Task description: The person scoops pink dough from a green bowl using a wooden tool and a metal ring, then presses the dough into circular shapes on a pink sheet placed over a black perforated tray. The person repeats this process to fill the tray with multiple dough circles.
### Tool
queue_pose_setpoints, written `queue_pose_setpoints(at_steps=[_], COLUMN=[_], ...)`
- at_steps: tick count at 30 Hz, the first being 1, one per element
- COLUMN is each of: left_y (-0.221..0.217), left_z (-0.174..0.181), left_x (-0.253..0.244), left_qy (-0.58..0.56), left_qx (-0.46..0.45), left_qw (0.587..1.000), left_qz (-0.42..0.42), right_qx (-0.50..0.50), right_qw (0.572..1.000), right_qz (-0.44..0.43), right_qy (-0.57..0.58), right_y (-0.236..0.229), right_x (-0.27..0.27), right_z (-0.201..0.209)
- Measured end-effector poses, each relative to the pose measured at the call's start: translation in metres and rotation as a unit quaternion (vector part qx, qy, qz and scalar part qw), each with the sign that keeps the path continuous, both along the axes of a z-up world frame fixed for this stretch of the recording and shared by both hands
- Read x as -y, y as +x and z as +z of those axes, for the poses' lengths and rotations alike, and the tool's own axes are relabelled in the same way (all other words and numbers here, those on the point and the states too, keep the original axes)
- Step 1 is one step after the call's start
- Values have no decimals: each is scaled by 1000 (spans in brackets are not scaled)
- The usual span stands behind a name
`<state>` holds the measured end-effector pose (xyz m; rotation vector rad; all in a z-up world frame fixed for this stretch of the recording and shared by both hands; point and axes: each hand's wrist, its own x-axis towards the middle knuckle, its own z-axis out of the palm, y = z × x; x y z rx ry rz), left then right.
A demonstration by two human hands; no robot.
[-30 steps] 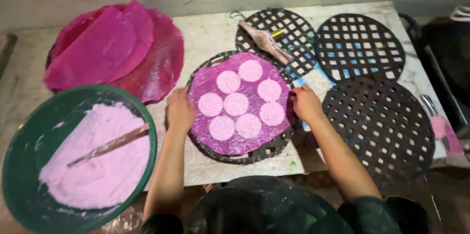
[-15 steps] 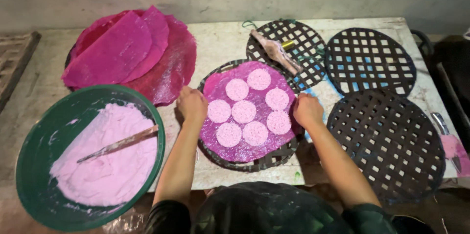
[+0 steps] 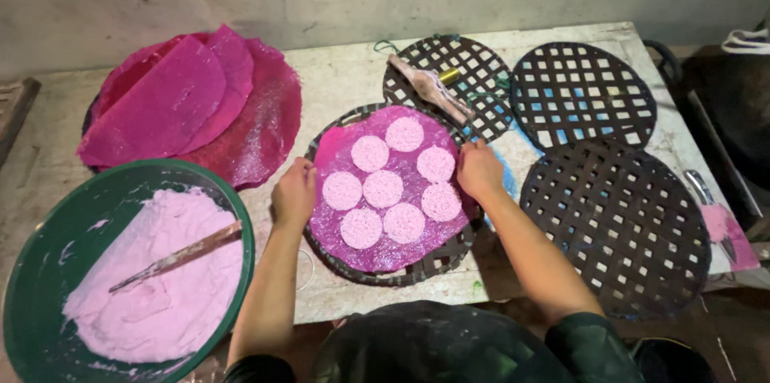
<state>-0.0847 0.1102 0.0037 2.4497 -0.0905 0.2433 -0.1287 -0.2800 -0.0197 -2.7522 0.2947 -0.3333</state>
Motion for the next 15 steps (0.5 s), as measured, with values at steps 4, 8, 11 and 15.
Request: queue_pose_setpoints(at_steps=[4, 8, 11, 15], left_y=[-2, -2, 7, 15], left_z=[51, 124, 162, 176], left_x=[14, 53, 114, 221], left_qy=[-16, -84, -127, -207], left_qx=[39, 53, 126, 140], left_qw=[997, 987, 962, 923], left_qz=[-60, -124, -208, -292], right_qx=[30, 177, 210, 277], right_qw=[995, 975, 973, 958], right_qz=[14, 37, -18, -71], right_qy=[90, 125, 94, 13], right_y=[-7, -30, -62, -119], right_x=[-3, 18, 67, 138], right_z=[32, 86, 143, 196])
